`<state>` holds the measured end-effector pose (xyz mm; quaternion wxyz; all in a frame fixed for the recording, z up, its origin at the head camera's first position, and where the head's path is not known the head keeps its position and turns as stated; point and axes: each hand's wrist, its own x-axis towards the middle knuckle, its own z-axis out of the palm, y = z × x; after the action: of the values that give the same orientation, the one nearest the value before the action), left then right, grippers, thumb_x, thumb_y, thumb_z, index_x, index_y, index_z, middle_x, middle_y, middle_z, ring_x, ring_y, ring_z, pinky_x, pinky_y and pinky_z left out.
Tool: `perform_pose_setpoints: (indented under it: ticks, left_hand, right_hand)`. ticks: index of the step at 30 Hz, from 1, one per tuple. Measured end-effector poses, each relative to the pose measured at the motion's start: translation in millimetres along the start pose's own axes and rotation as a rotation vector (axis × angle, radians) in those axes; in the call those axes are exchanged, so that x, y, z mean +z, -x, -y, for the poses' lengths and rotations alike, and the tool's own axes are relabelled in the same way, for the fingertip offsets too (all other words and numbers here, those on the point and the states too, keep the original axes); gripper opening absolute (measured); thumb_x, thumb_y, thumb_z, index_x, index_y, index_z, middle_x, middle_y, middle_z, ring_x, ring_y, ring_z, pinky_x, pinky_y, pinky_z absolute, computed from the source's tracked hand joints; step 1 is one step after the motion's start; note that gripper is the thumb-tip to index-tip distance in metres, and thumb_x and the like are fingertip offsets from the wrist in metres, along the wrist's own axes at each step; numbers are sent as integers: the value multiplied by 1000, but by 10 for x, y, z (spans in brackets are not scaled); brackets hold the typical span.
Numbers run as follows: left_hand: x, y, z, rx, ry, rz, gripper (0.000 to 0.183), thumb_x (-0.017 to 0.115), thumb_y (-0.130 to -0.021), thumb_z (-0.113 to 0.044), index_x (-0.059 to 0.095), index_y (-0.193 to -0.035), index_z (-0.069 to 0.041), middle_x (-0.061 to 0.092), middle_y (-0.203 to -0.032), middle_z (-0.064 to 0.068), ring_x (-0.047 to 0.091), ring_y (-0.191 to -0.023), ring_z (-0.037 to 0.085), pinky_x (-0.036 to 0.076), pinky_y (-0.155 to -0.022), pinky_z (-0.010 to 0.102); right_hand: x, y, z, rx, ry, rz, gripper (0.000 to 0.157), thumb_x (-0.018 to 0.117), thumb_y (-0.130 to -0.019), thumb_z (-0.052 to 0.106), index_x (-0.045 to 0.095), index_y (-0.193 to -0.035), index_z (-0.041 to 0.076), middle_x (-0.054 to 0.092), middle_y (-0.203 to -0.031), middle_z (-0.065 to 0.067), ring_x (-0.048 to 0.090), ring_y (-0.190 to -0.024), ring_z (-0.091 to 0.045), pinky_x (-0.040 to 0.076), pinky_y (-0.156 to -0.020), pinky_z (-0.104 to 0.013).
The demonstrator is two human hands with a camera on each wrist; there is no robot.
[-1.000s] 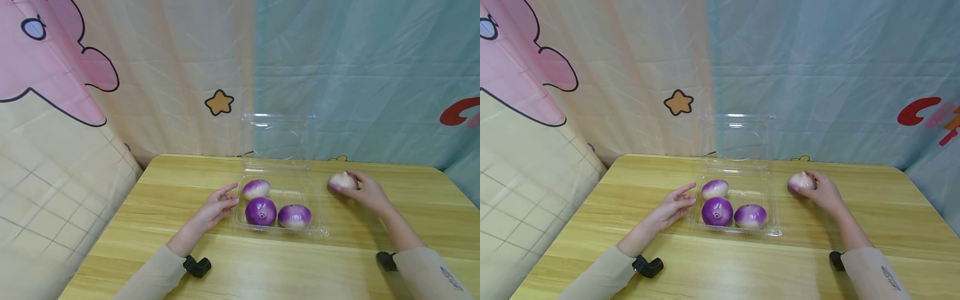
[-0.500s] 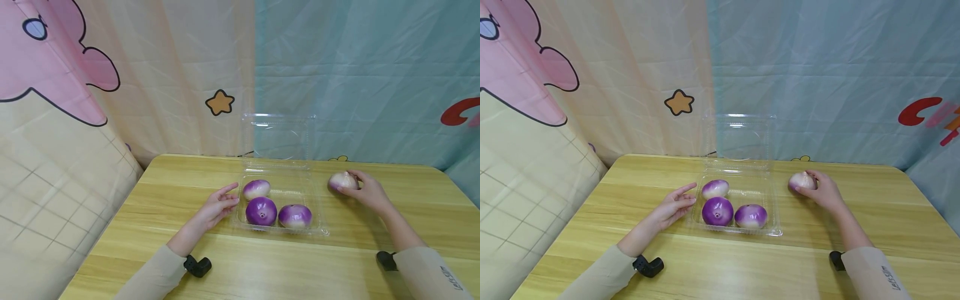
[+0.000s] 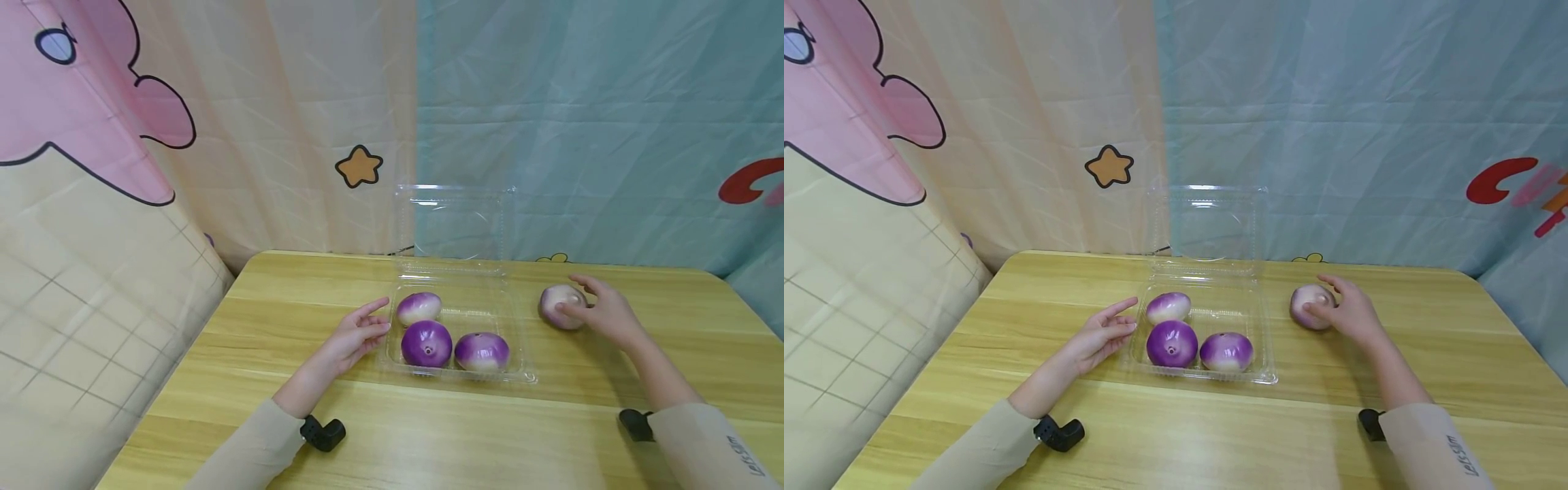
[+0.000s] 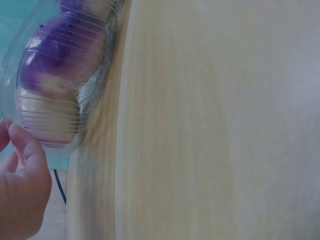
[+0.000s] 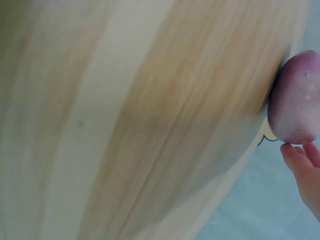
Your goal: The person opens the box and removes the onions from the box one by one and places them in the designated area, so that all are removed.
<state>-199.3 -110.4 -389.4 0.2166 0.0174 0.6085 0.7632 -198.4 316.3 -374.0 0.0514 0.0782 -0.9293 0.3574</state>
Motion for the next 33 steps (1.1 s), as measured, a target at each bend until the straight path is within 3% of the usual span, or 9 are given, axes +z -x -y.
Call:
perform_pose_setpoints:
  ticks: [13,20,26,30,33]
  left_hand:
    - [1,-11,7,-8,-12,-9,56,50,-90,7,33,-143,-4,54,-92,3,52,-77,10,45,-67,17]
    - [-10,-21,15,-5,0,-4,58,51,-89,8,33,-143,-3,54,-91,2,52,-77,10,46,-67,17]
    - [3,-11,0,-3,8,-12,57,51,-89,8,34,-142,-4,54,-92,3,52,-78,10,46,-68,17]
    - [4,-10,-1,-1,9,-12,57,51,-89,8,35,-142,-4,54,-93,4,52,-78,10,46,-68,18]
    - [0,-15,3,-5,3,-11,57,52,-89,7,35,-142,-5,54,-93,4,52,-78,10,46,-68,17]
  right_hand:
    - [-101,130,91,-7,-63,4,71,68,-86,24,33,-138,-8,31,-137,-36,30,-123,-53,35,-91,-64]
    - [-72,219,164,-82,-38,-26,62,71,-83,15,42,-132,-9,41,-132,-30,37,-119,-48,43,-87,-47]
    - [-18,270,302,-86,-47,8,62,71,-83,21,44,-132,-6,43,-132,-28,39,-119,-45,40,-88,-50]
    - [33,291,368,-106,-79,31,61,71,-83,22,45,-132,-4,46,-132,-23,40,-121,-41,45,-90,-25]
    - [79,303,412,-148,-111,43,57,72,-83,19,48,-130,-2,48,-130,-19,43,-121,-31,41,-85,-8]
